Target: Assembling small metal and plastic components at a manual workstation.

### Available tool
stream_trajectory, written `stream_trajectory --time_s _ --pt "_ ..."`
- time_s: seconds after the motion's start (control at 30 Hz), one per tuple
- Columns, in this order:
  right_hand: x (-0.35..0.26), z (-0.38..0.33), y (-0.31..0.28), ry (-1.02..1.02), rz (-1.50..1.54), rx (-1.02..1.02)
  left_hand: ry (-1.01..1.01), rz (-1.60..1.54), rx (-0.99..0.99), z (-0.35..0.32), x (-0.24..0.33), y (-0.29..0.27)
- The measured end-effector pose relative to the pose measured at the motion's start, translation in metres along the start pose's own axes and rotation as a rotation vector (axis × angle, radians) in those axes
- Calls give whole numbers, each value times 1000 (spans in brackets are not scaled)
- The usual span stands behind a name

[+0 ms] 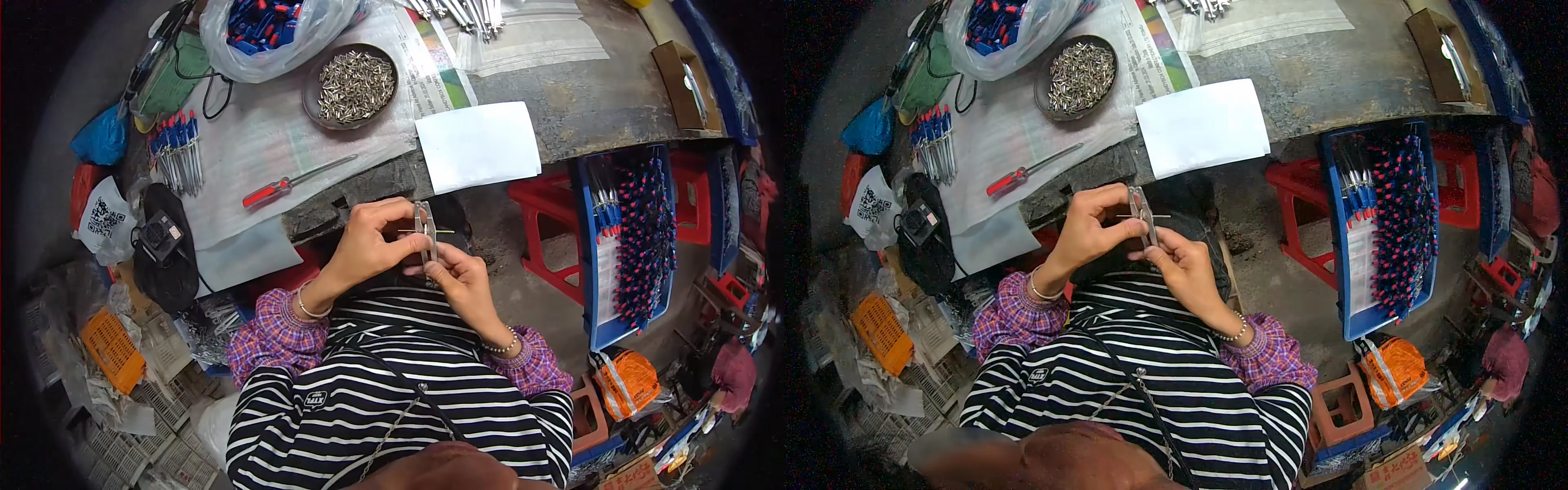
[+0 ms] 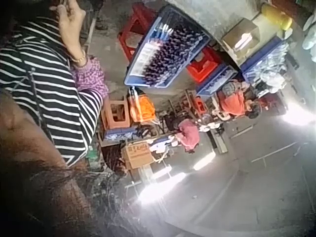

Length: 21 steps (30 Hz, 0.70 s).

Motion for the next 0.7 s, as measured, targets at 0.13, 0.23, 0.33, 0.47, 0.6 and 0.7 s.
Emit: stream_trajectory --time_s 0.13,0.23,0.33,0.47,0.6,0.7 --pt "1 -1 2 -9 43 47 -63 284 -175 1 -2 1" --pt "-3 2 -3 -7 9 64 -81 125 -103 -3 -5 6" --pt "-7 3 -4 -32 -17 107 -82 -121 23 -4 -5 6" --pt "-6 2 -3 -65 -35 130 -95 -139 33 -5 -4 3" --pt "-6 1 0 -31 -7 127 -81 -121 20 -5 -5 2" --pt "-1 2 4 -11 36 114 -62 -103 33 -5 -4 1"
Point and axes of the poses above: each hand's wrist, its own z-axis towards the middle knuckle, its own y-axis out of the palm, x = y × z, the point moved 5 cm from there along z, towards the middle knuckle, and after that the axes turned 14 degrees about -z, right-handed, at the moved point
